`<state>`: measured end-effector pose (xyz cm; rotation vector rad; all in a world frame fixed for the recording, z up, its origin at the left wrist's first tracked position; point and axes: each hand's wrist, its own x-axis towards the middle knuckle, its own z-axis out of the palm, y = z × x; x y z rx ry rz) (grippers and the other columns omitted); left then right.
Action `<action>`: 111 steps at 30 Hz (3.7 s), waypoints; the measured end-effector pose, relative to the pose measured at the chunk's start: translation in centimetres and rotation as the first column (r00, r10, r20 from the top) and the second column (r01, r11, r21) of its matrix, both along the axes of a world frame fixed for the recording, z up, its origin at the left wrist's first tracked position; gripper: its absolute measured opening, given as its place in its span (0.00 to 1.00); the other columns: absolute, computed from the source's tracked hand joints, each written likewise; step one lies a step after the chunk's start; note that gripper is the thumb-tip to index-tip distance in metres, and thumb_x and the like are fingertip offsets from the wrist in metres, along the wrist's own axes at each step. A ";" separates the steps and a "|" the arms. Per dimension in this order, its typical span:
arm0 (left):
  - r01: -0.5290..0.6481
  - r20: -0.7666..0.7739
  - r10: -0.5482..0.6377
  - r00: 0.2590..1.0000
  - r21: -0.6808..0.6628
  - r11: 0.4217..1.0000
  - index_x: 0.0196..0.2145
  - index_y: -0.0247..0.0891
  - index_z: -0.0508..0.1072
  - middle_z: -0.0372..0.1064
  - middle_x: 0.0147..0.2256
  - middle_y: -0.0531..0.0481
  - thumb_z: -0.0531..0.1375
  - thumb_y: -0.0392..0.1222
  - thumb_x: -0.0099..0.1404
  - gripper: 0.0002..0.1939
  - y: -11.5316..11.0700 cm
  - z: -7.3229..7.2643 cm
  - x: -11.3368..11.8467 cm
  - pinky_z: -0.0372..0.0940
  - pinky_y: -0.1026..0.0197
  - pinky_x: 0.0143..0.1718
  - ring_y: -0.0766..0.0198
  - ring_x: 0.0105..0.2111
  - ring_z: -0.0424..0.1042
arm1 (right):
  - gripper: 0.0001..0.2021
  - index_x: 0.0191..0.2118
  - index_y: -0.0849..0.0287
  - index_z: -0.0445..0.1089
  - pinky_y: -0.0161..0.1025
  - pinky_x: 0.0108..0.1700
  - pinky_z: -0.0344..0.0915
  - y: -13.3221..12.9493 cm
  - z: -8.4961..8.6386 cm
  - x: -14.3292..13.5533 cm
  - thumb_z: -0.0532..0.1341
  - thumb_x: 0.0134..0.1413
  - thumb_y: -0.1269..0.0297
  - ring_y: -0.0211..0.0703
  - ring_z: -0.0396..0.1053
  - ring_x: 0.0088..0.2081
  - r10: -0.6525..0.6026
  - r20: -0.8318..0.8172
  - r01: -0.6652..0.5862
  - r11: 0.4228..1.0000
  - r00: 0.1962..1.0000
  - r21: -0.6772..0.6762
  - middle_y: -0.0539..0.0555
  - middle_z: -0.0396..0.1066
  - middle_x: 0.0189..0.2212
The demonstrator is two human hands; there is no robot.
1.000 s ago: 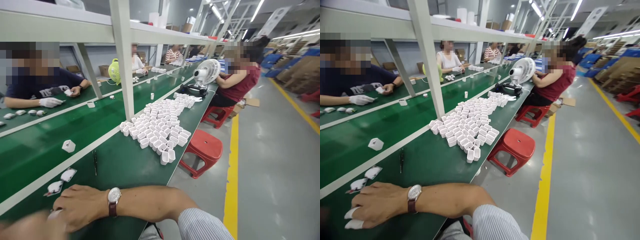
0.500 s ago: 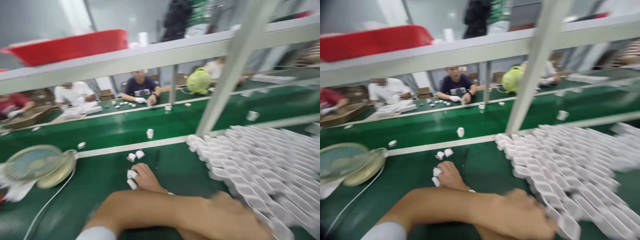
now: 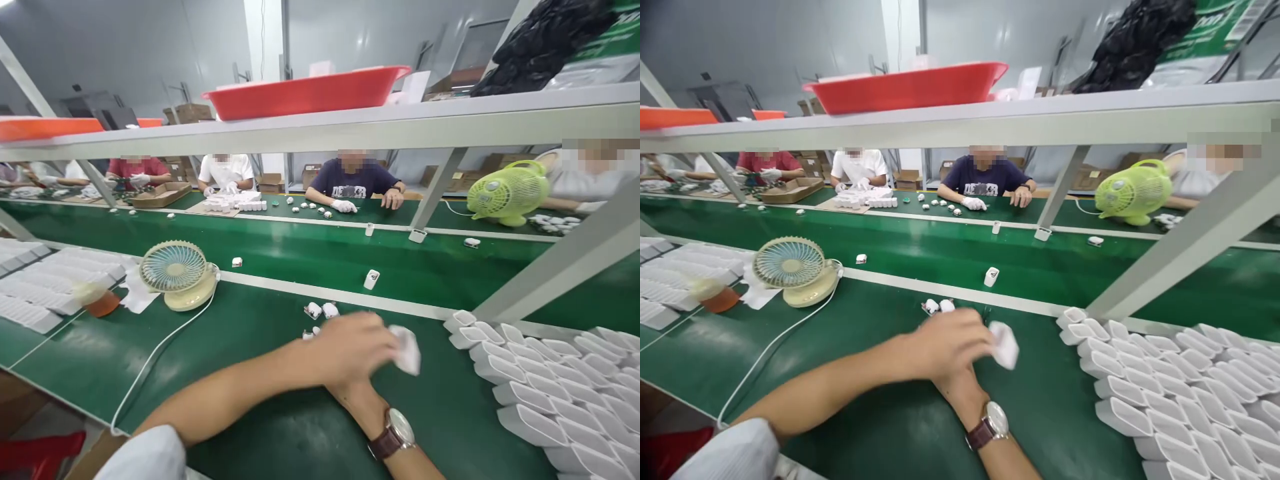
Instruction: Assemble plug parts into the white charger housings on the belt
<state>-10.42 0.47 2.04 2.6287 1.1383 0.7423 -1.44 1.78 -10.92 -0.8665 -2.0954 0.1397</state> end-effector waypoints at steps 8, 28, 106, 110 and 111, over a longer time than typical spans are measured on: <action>-0.252 0.063 0.255 0.965 -0.058 0.966 0.41 0.40 0.72 0.67 0.51 0.42 0.53 0.38 0.76 0.09 -0.2 -4.1 -15.5 0.72 0.50 0.53 0.54 0.51 0.74 | 0.21 0.59 0.60 0.67 0.56 0.50 0.74 -1.6 1.8 0.0 0.57 0.61 0.78 0.56 0.71 0.49 0.047 0.144 -0.033 0.995 0.989 -0.094 0.63 0.73 0.49; -0.247 0.288 0.327 0.900 -0.281 0.927 0.63 0.48 0.65 0.74 0.57 0.46 0.63 0.42 0.70 0.25 -1.5 -11.5 -15.7 0.71 0.47 0.58 0.52 0.55 0.75 | 0.20 0.62 0.54 0.63 0.52 0.50 0.77 -1.3 2.7 -0.1 0.57 0.67 0.72 0.54 0.74 0.49 0.035 0.044 -0.023 0.970 0.998 -0.241 0.61 0.71 0.50; -0.022 0.250 0.043 0.967 -0.084 0.996 0.51 0.41 0.75 0.75 0.53 0.42 0.56 0.36 0.76 0.10 -2.9 -10.8 -14.8 0.74 0.55 0.53 0.57 0.50 0.78 | 0.16 0.59 0.53 0.68 0.48 0.59 0.75 -2.0 3.5 0.3 0.58 0.69 0.70 0.50 0.76 0.57 0.262 -0.015 -0.250 0.900 0.965 -0.356 0.61 0.74 0.57; 0.019 0.331 0.059 0.942 -0.229 0.973 0.59 0.42 0.70 0.70 0.60 0.40 0.59 0.38 0.74 0.17 -3.3 -10.7 -14.7 0.72 0.51 0.58 0.54 0.56 0.75 | 0.11 0.55 0.54 0.70 0.45 0.56 0.76 -1.8 2.8 -0.2 0.58 0.70 0.65 0.48 0.77 0.54 0.213 -0.226 -0.294 0.849 0.951 -0.439 0.61 0.73 0.57; 0.051 0.387 0.064 0.920 -0.280 0.959 0.60 0.42 0.69 0.69 0.60 0.39 0.60 0.38 0.73 0.19 -3.4 -10.6 -14.5 0.72 0.51 0.58 0.54 0.56 0.75 | 0.11 0.55 0.54 0.70 0.45 0.54 0.77 -1.8 2.7 -0.4 0.57 0.71 0.63 0.48 0.78 0.52 0.184 -0.307 -0.318 0.821 0.934 -0.475 0.62 0.73 0.56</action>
